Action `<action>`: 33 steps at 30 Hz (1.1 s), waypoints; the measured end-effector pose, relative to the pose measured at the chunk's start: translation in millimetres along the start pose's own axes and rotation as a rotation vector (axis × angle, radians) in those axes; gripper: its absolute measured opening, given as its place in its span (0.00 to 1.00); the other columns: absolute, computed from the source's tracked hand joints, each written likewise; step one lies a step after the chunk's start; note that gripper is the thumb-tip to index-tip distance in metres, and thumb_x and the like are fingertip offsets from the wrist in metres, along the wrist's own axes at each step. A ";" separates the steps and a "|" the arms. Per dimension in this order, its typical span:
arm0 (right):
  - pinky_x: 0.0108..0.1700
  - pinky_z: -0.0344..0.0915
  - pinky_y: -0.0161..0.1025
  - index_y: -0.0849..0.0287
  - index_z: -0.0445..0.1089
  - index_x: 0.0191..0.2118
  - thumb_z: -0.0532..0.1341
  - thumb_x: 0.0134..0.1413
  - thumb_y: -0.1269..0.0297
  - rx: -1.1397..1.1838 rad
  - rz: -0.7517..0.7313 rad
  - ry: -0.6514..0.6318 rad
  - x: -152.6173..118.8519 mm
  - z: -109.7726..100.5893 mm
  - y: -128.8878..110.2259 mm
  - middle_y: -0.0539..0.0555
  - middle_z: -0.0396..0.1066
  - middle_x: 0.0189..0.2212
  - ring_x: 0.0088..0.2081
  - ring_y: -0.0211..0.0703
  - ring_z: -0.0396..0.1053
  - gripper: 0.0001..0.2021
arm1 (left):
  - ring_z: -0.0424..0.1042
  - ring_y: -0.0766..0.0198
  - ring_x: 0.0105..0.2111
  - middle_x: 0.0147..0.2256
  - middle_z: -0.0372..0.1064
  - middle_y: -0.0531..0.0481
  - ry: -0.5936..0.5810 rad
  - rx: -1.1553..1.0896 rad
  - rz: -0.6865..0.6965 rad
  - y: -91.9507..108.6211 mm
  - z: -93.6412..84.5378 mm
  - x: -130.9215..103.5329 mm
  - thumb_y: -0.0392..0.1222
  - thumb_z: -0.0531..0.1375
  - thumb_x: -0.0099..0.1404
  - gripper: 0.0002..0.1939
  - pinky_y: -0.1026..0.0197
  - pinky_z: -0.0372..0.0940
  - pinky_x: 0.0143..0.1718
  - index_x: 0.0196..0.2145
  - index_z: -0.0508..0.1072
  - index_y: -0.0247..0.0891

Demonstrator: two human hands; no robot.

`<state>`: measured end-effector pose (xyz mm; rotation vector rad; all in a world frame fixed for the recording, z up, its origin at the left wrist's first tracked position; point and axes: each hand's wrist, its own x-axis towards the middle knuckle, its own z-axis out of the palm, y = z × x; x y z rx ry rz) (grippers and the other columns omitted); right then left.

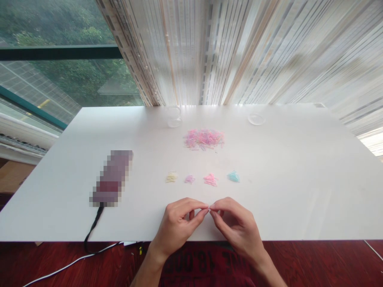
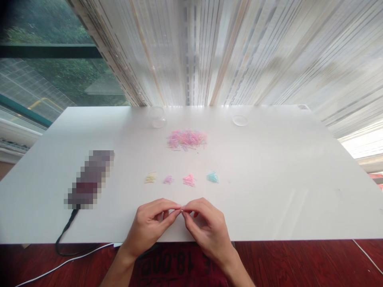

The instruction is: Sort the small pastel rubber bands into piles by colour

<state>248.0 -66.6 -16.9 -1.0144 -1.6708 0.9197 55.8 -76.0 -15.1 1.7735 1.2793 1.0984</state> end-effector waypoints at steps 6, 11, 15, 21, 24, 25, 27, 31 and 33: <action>0.37 0.73 0.33 0.54 0.76 0.43 0.65 0.62 0.76 -0.005 0.007 -0.002 0.7 0.1 1.3 0.50 0.78 0.34 0.33 0.38 0.74 0.09 | 0.70 0.69 0.23 0.29 0.79 0.55 -0.013 0.068 0.014 1.8 1.3 1.5 0.34 0.66 0.70 0.06 0.66 0.69 0.31 0.42 0.81 0.42; 0.36 0.73 0.31 0.54 0.75 0.42 0.66 0.62 0.73 -0.016 0.058 0.019 0.0 -0.4 0.0 0.49 0.78 0.33 0.31 0.37 0.74 0.07 | 0.71 0.69 0.23 0.30 0.80 0.54 -0.015 0.038 -0.038 2.7 1.0 1.4 0.35 0.65 0.70 0.04 0.67 0.70 0.32 0.40 0.81 0.41; 0.36 0.73 0.32 0.54 0.76 0.42 0.66 0.63 0.72 -0.021 0.069 0.020 1.2 -0.8 -0.4 0.50 0.78 0.32 0.31 0.38 0.74 0.06 | 0.72 0.69 0.24 0.36 0.83 0.50 0.002 -0.016 -0.125 1.8 1.4 0.2 0.37 0.64 0.70 0.05 0.68 0.67 0.26 0.41 0.81 0.40; 0.36 0.74 0.34 0.54 0.77 0.40 0.65 0.63 0.71 -0.025 0.081 0.020 2.5 -3.8 -0.7 0.51 0.78 0.32 0.31 0.40 0.75 0.05 | 0.70 0.68 0.22 0.28 0.80 0.50 0.187 -0.035 -0.262 2.1 -0.6 0.8 0.43 0.66 0.69 0.07 0.67 0.67 0.24 0.38 0.83 0.38; 0.36 0.74 0.35 0.54 0.77 0.39 0.65 0.64 0.70 -0.018 0.106 0.040 2.0 -5.0 0.8 0.52 0.79 0.32 0.32 0.42 0.76 0.04 | 0.68 0.68 0.20 0.22 0.74 0.55 0.326 0.061 -0.307 1.1 -4.5 4.0 0.44 0.68 0.67 0.07 0.68 0.66 0.24 0.37 0.83 0.38; 0.36 0.74 0.35 0.54 0.77 0.39 0.65 0.64 0.69 -0.015 0.111 0.044 1.7 -5.2 1.3 0.52 0.79 0.32 0.33 0.42 0.76 0.04 | 0.67 0.68 0.19 0.21 0.72 0.56 0.364 0.105 -0.305 0.3 -6.0 5.5 0.44 0.68 0.67 0.07 0.68 0.66 0.23 0.37 0.84 0.38; 0.36 0.74 0.35 0.53 0.77 0.39 0.65 0.64 0.69 -0.007 0.116 0.047 1.2 -5.6 1.8 0.51 0.79 0.32 0.33 0.42 0.76 0.03 | 0.65 0.69 0.18 0.19 0.69 0.57 0.418 0.202 -0.271 -1.6 -8.6 9.3 0.44 0.68 0.66 0.06 0.67 0.65 0.23 0.36 0.84 0.39; 0.36 0.74 0.35 0.53 0.77 0.39 0.66 0.64 0.69 0.011 0.123 0.057 0.2 -6.1 1.2 0.51 0.78 0.32 0.34 0.42 0.77 0.03 | 0.64 0.70 0.19 0.22 0.72 0.56 0.415 0.391 -0.111 -5.5 -10.9 17.7 0.40 0.67 0.67 0.04 0.66 0.64 0.26 0.36 0.83 0.39; 0.36 0.74 0.35 0.53 0.77 0.39 0.66 0.64 0.69 0.021 0.121 0.064 -0.1 -6.1 1.0 0.51 0.78 0.32 0.34 0.42 0.76 0.03 | 0.64 0.69 0.19 0.25 0.75 0.55 0.394 0.484 -0.045 -6.6 -10.6 21.6 0.39 0.66 0.69 0.04 0.66 0.64 0.27 0.37 0.83 0.39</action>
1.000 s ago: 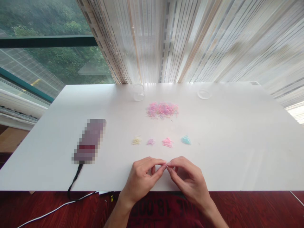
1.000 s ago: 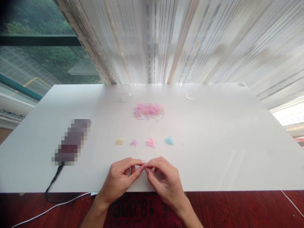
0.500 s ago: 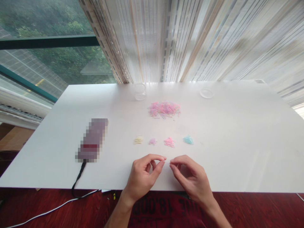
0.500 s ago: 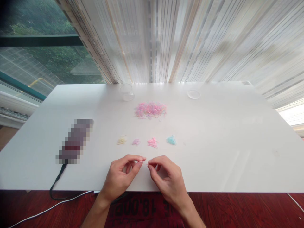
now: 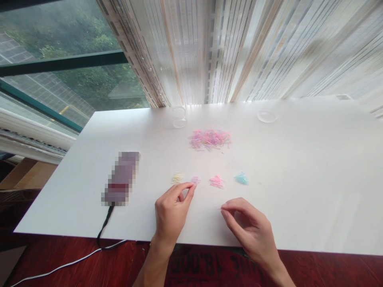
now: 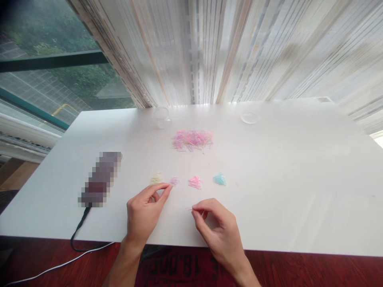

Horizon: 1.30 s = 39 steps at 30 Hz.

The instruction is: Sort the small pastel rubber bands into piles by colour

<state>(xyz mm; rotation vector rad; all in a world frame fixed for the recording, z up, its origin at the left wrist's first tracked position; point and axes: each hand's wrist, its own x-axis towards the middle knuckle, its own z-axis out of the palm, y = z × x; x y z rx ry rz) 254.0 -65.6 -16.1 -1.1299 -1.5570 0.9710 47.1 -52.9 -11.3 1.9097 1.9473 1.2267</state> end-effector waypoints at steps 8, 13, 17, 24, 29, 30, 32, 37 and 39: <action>0.36 0.75 0.36 0.54 0.77 0.39 0.65 0.64 0.68 0.023 0.008 0.011 -0.5 -0.3 1.4 0.52 0.78 0.32 0.34 0.43 0.77 0.03 | 0.70 0.67 0.22 0.34 0.81 0.50 -0.046 0.142 0.106 1.4 6.6 7.0 0.39 0.65 0.71 0.04 0.64 0.64 0.29 0.38 0.81 0.39; 0.36 0.75 0.36 0.53 0.77 0.39 0.65 0.65 0.69 0.023 0.015 0.001 -1.5 -1.7 0.9 0.52 0.78 0.32 0.34 0.43 0.77 0.04 | 0.68 0.68 0.21 0.36 0.81 0.49 -0.039 0.143 0.121 -0.6 7.2 5.5 0.41 0.65 0.72 0.05 0.64 0.65 0.29 0.41 0.81 0.39; 0.36 0.75 0.36 0.53 0.77 0.40 0.65 0.64 0.69 0.026 0.016 0.004 -0.6 -1.1 0.7 0.52 0.78 0.32 0.34 0.43 0.77 0.04 | 0.64 0.69 0.20 0.36 0.80 0.50 -0.025 0.140 0.101 -4.8 4.4 3.8 0.43 0.65 0.71 0.09 0.64 0.65 0.28 0.46 0.79 0.38; 0.36 0.75 0.36 0.53 0.77 0.39 0.65 0.64 0.68 0.024 0.013 0.000 -0.2 -0.2 0.8 0.52 0.78 0.32 0.34 0.43 0.76 0.03 | 0.68 0.68 0.21 0.33 0.79 0.49 -0.079 0.183 0.117 -2.8 4.9 0.7 0.45 0.64 0.72 0.13 0.64 0.67 0.29 0.49 0.78 0.35; 0.36 0.75 0.36 0.54 0.77 0.39 0.65 0.65 0.66 0.017 0.029 -0.008 -0.2 -0.9 1.3 0.53 0.79 0.32 0.34 0.44 0.77 0.03 | 0.69 0.67 0.21 0.32 0.79 0.49 -0.070 0.185 0.117 -1.2 12.4 -0.2 0.43 0.64 0.73 0.11 0.64 0.68 0.29 0.49 0.79 0.36; 0.36 0.76 0.36 0.54 0.77 0.39 0.65 0.65 0.66 0.016 0.030 -0.010 -0.2 -0.9 1.4 0.53 0.79 0.32 0.34 0.44 0.77 0.03 | 0.69 0.68 0.21 0.34 0.80 0.49 -0.064 0.174 0.114 -1.4 12.5 0.0 0.43 0.64 0.72 0.11 0.64 0.69 0.30 0.49 0.78 0.36; 0.36 0.76 0.36 0.54 0.77 0.39 0.65 0.66 0.66 0.016 0.027 -0.010 -0.2 -0.5 1.5 0.53 0.79 0.32 0.34 0.43 0.77 0.03 | 0.67 0.69 0.21 0.37 0.80 0.47 -0.042 0.134 0.107 -1.0 9.8 0.3 0.43 0.65 0.72 0.12 0.64 0.70 0.31 0.50 0.78 0.37; 0.36 0.75 0.36 0.54 0.77 0.39 0.65 0.65 0.68 0.026 0.024 0.018 -0.4 1.2 1.7 0.53 0.78 0.32 0.34 0.43 0.76 0.03 | 0.66 0.68 0.21 0.29 0.74 0.53 -0.124 -0.125 -0.010 9.3 -6.6 -5.1 0.44 0.64 0.72 0.12 0.66 0.69 0.27 0.50 0.78 0.39; 0.37 0.74 0.35 0.54 0.77 0.39 0.65 0.64 0.68 0.031 0.019 0.026 -0.4 1.6 2.0 0.52 0.78 0.32 0.33 0.41 0.76 0.03 | 0.66 0.69 0.20 0.27 0.74 0.54 -0.274 -0.264 -0.062 14.7 -10.0 -10.7 0.44 0.65 0.71 0.12 0.67 0.68 0.24 0.50 0.78 0.39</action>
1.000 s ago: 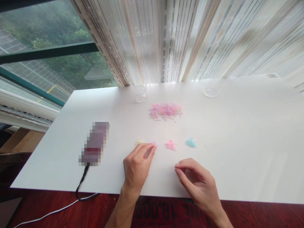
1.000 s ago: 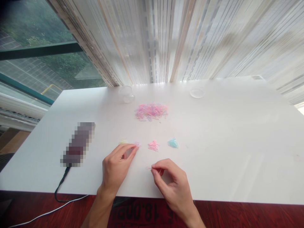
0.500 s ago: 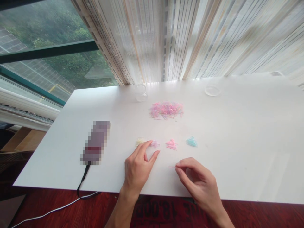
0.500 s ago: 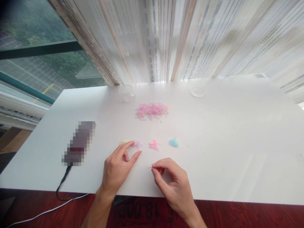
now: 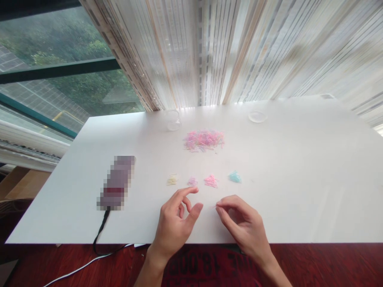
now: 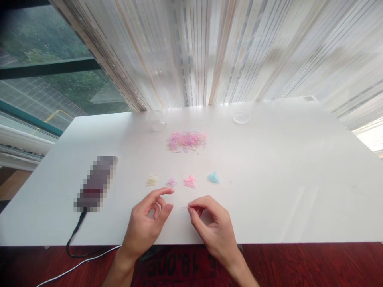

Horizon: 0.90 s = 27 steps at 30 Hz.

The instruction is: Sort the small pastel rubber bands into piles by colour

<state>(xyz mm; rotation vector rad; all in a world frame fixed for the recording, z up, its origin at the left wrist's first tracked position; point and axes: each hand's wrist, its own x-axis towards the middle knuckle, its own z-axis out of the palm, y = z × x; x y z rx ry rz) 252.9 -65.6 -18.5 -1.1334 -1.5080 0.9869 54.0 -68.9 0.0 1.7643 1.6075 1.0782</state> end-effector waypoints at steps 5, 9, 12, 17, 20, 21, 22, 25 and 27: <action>0.37 0.74 0.35 0.54 0.77 0.40 0.65 0.64 0.68 -0.005 0.009 0.003 0.5 2.3 -0.1 0.52 0.79 0.33 0.34 0.41 0.76 0.03 | 0.73 0.67 0.26 0.37 0.82 0.49 -0.161 -0.221 0.001 1.0 10.4 -11.5 0.39 0.66 0.70 0.06 0.68 0.70 0.27 0.45 0.82 0.42; 0.37 0.74 0.35 0.55 0.77 0.40 0.65 0.64 0.69 -0.025 -0.007 -0.029 0.7 4.8 -3.8 0.51 0.78 0.33 0.33 0.40 0.76 0.03 | 0.76 0.66 0.27 0.35 0.83 0.50 -0.143 -0.249 0.039 -1.9 14.5 -13.9 0.36 0.65 0.70 0.06 0.66 0.70 0.28 0.40 0.83 0.43; 0.38 0.75 0.36 0.55 0.75 0.45 0.65 0.64 0.70 -0.121 -0.102 -0.026 6.3 -2.0 -4.7 0.53 0.78 0.37 0.34 0.41 0.76 0.06 | 0.75 0.66 0.26 0.33 0.82 0.51 -0.113 -0.245 0.043 -2.6 13.7 -14.5 0.36 0.65 0.70 0.05 0.67 0.69 0.27 0.39 0.83 0.42; 0.48 0.75 0.49 0.54 0.75 0.50 0.64 0.66 0.69 -0.553 -0.381 0.059 41.0 -34.1 11.1 0.59 0.76 0.44 0.47 0.52 0.74 0.10 | 0.74 0.67 0.25 0.31 0.81 0.52 -0.082 -0.225 0.059 -5.3 13.9 -13.8 0.36 0.65 0.70 0.04 0.68 0.68 0.27 0.37 0.82 0.40; 0.48 0.75 0.53 0.54 0.77 0.48 0.65 0.66 0.66 -0.732 -0.453 -0.109 67.2 -50.2 26.6 0.61 0.77 0.47 0.47 0.55 0.73 0.08 | 0.73 0.67 0.25 0.31 0.80 0.52 -0.094 -0.219 0.066 -7.5 14.7 -12.9 0.37 0.65 0.70 0.04 0.68 0.68 0.27 0.37 0.82 0.40; 0.47 0.75 0.53 0.54 0.77 0.47 0.65 0.66 0.66 -0.745 -0.470 -0.170 74.0 -53.8 30.9 0.60 0.77 0.46 0.46 0.54 0.73 0.06 | 0.74 0.67 0.25 0.31 0.80 0.52 -0.094 -0.221 0.065 -8.1 14.7 -12.8 0.37 0.65 0.70 0.04 0.68 0.68 0.27 0.37 0.82 0.40; 0.47 0.75 0.52 0.54 0.77 0.45 0.65 0.67 0.66 -0.742 -0.484 -0.222 79.4 -56.9 34.4 0.59 0.77 0.44 0.45 0.53 0.73 0.05 | 0.74 0.67 0.25 0.31 0.80 0.52 -0.094 -0.225 0.063 -8.5 14.6 -12.9 0.37 0.65 0.70 0.04 0.68 0.68 0.27 0.37 0.82 0.40; 0.44 0.75 0.46 0.55 0.76 0.43 0.62 0.69 0.68 -0.710 -0.528 -0.295 87.2 -65.1 40.0 0.58 0.78 0.39 0.41 0.49 0.73 0.05 | 0.74 0.68 0.25 0.31 0.81 0.53 -0.100 -0.235 0.062 -9.2 13.5 -13.3 0.37 0.65 0.70 0.04 0.69 0.69 0.28 0.37 0.82 0.41; 0.41 0.75 0.44 0.55 0.76 0.42 0.60 0.70 0.69 -0.702 -0.547 -0.310 87.5 -71.8 40.9 0.57 0.78 0.38 0.39 0.47 0.73 0.06 | 0.74 0.68 0.25 0.31 0.81 0.53 -0.109 -0.235 0.069 -9.2 12.8 -13.5 0.37 0.65 0.70 0.05 0.69 0.69 0.28 0.37 0.82 0.41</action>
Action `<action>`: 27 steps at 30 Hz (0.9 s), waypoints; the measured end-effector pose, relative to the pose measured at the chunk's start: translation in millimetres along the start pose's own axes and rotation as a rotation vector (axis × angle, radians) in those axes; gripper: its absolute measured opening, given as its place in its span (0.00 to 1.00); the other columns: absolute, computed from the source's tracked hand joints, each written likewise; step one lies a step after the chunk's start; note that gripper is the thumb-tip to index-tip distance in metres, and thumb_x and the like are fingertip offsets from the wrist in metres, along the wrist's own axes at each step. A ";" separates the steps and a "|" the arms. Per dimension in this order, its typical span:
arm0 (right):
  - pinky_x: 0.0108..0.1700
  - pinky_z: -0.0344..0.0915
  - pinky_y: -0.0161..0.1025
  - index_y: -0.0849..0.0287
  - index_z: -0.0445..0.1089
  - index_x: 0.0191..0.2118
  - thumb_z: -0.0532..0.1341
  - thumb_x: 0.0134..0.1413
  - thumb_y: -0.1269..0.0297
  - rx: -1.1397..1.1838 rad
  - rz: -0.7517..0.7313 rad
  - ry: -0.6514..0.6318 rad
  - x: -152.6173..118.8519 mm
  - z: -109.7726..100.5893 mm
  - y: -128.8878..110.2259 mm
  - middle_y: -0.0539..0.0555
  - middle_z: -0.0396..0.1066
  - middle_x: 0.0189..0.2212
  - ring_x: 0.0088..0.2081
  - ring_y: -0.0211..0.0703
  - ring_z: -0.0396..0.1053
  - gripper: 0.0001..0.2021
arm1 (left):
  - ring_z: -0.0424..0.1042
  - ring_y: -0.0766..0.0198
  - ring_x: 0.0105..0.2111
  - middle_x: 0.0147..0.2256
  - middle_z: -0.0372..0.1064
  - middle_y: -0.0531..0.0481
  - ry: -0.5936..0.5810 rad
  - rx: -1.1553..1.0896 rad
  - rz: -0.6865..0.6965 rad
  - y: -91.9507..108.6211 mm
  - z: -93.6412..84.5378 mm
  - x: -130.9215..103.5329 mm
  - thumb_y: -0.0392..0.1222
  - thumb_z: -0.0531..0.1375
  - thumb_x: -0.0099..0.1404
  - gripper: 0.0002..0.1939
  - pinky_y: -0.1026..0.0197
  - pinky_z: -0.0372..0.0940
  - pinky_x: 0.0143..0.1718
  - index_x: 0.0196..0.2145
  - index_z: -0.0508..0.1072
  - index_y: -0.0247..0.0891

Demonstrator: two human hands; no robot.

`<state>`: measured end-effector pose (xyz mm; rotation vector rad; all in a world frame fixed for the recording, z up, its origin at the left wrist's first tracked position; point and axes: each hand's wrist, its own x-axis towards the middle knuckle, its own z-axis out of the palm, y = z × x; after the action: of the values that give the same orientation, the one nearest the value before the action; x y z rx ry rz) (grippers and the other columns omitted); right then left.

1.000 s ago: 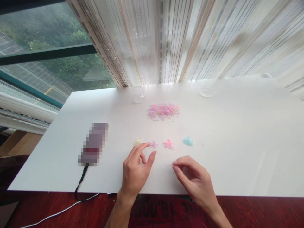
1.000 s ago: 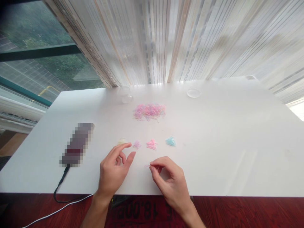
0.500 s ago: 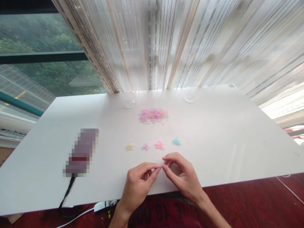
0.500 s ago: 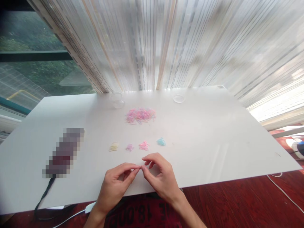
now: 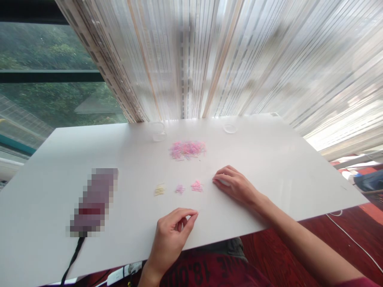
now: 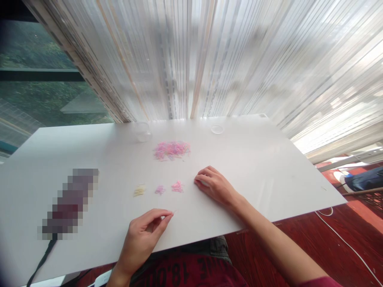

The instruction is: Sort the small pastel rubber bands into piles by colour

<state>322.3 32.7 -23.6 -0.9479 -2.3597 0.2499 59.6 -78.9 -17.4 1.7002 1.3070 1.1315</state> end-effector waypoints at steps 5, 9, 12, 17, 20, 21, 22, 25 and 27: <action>0.39 0.74 0.43 0.55 0.75 0.43 0.59 0.71 0.70 -0.024 -0.023 -0.010 -13.0 -14.0 12.0 0.57 0.77 0.37 0.39 0.48 0.73 0.07 | 0.73 0.69 0.24 0.32 0.81 0.53 -0.015 -0.002 0.012 -0.8 -0.1 0.0 0.37 0.64 0.71 0.05 0.69 0.68 0.27 0.37 0.82 0.41; 0.39 0.74 0.44 0.55 0.75 0.43 0.59 0.71 0.71 -0.061 -0.008 0.017 -24.5 -25.8 25.4 0.57 0.77 0.36 0.38 0.48 0.73 0.07 | 0.73 0.69 0.25 0.32 0.81 0.53 -0.018 0.012 0.010 -2.7 0.6 0.0 0.37 0.64 0.71 0.05 0.69 0.68 0.27 0.38 0.82 0.42; 0.38 0.74 0.45 0.55 0.75 0.43 0.59 0.70 0.71 -0.079 0.004 0.044 -32.3 -34.1 32.9 0.57 0.77 0.36 0.37 0.48 0.73 0.07 | 0.73 0.68 0.25 0.32 0.81 0.53 -0.013 0.025 0.006 -2.7 1.4 0.0 0.37 0.64 0.70 0.05 0.69 0.67 0.27 0.38 0.82 0.42; 0.41 0.75 0.47 0.56 0.76 0.48 0.63 0.67 0.70 -0.154 0.007 0.117 -38.8 -37.2 35.9 0.58 0.78 0.38 0.39 0.50 0.74 0.07 | 0.71 0.68 0.24 0.31 0.80 0.52 -0.017 0.027 -0.010 -0.2 2.2 0.2 0.37 0.64 0.70 0.05 0.69 0.67 0.27 0.38 0.82 0.42; 0.43 0.74 0.49 0.56 0.76 0.51 0.65 0.65 0.69 -0.198 -0.020 0.181 -33.8 -29.9 27.9 0.59 0.79 0.40 0.40 0.52 0.75 0.11 | 0.71 0.69 0.24 0.31 0.80 0.52 -0.018 0.018 -0.017 0.2 2.6 0.5 0.37 0.64 0.70 0.05 0.69 0.67 0.27 0.38 0.82 0.41; 0.44 0.74 0.49 0.55 0.76 0.52 0.65 0.65 0.69 -0.198 -0.033 0.189 -29.9 -25.9 22.5 0.59 0.79 0.40 0.41 0.52 0.76 0.11 | 0.71 0.69 0.24 0.31 0.80 0.52 -0.018 0.014 -0.016 0.2 2.7 0.6 0.36 0.64 0.70 0.05 0.69 0.67 0.27 0.38 0.82 0.41; 0.44 0.74 0.49 0.55 0.75 0.52 0.65 0.65 0.69 -0.187 -0.051 0.190 -24.9 -21.1 15.9 0.59 0.79 0.41 0.42 0.52 0.76 0.12 | 0.71 0.69 0.24 0.31 0.80 0.52 -0.017 0.010 -0.015 0.2 2.8 0.8 0.36 0.64 0.70 0.05 0.69 0.67 0.26 0.38 0.82 0.41; 0.45 0.73 0.48 0.57 0.73 0.54 0.65 0.66 0.67 -0.093 -0.135 0.136 -4.7 -2.5 -8.6 0.60 0.78 0.42 0.44 0.52 0.75 0.13 | 0.70 0.69 0.24 0.31 0.80 0.52 -0.020 0.004 -0.013 0.2 2.7 1.1 0.36 0.64 0.70 0.05 0.69 0.67 0.27 0.38 0.82 0.41; 0.48 0.73 0.48 0.56 0.72 0.56 0.63 0.68 0.65 0.001 -0.151 0.044 10.1 12.0 -23.7 0.60 0.78 0.44 0.47 0.51 0.75 0.13 | 0.71 0.69 0.25 0.32 0.80 0.52 -0.024 0.003 -0.014 0.2 2.4 1.1 0.36 0.64 0.71 0.05 0.69 0.67 0.27 0.38 0.82 0.41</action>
<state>295.9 22.7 -20.1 -0.7623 -2.3760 0.1693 62.0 -77.9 -17.8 1.6994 1.3042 1.0983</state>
